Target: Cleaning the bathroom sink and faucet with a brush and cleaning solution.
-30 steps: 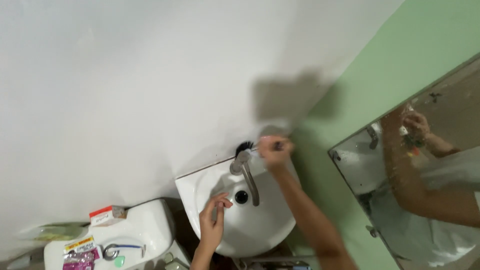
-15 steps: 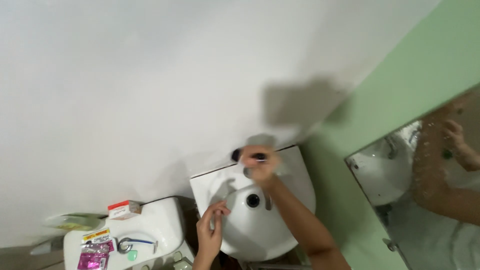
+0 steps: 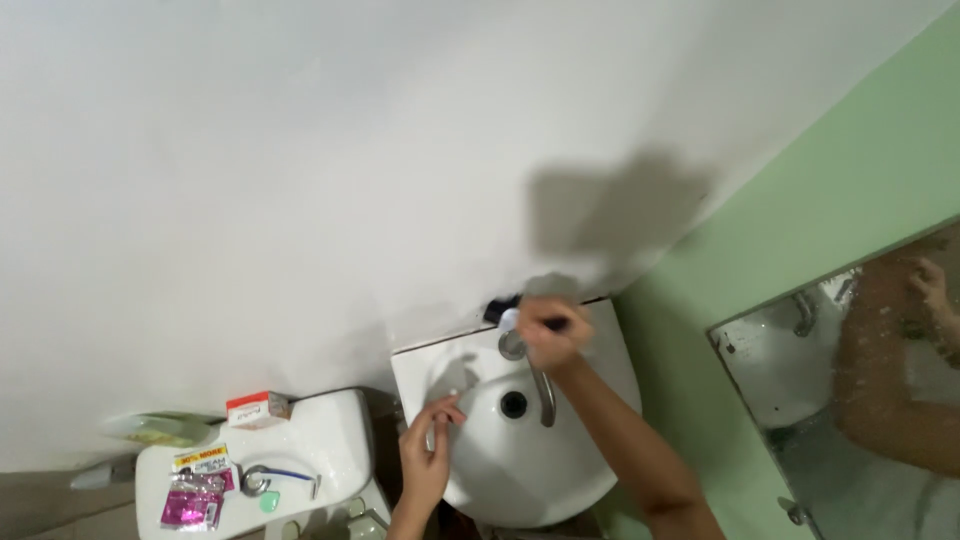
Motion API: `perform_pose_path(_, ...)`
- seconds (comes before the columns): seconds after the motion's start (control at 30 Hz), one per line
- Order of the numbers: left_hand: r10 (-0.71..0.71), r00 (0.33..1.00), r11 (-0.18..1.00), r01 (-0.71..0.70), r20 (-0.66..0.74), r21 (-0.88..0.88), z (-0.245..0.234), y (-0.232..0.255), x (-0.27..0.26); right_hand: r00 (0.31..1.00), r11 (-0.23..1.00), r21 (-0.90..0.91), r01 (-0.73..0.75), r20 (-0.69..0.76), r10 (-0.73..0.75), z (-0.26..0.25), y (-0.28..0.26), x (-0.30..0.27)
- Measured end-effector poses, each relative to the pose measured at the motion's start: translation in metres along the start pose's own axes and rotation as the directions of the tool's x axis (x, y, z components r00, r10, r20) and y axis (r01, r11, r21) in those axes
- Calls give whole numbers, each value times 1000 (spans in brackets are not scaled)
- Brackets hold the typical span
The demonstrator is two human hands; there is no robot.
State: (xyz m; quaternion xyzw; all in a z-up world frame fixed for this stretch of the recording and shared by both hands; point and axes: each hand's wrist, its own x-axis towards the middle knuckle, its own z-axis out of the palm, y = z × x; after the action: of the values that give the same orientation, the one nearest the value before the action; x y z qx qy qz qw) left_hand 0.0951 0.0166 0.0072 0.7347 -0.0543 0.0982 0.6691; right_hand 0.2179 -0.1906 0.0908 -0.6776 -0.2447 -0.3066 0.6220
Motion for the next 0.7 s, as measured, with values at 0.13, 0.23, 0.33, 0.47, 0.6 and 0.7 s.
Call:
perform_pose_path(0.13, -79, 996, 996, 81, 50, -27, 3, 11, -6, 989, 969, 201, 140, -78, -127, -11, 33, -25)
perform_pose_path(0.23, -50, 998, 997, 52, 31, -49, 8, 13, 0, 1000, 999, -38, 21, 22, -20, -7, 39, -23)
perform_pose_path(0.33, -54, 996, 998, 55, 68, -14, 6, 12, 0, 965, 965, -15, 264, 5, -264, 9, -3, 9)
perform_pose_path(0.47, -34, 999, 999, 34, 0, -1, 6, 7, -6, 968, 969, -3, 248, -30, -248, 9, 11, -10)
perform_pose_path(0.6, -57, 998, 998, 57, 22, 9, 6, -3, 0, 961, 932, 246, 267, -142, -237, 11, 2, 6)
perform_pose_path(0.7, -48, 999, 999, 48, -24, -26, 5, -2, -5, 937, 926, -146, 348, 27, -348, 14, 23, -16)
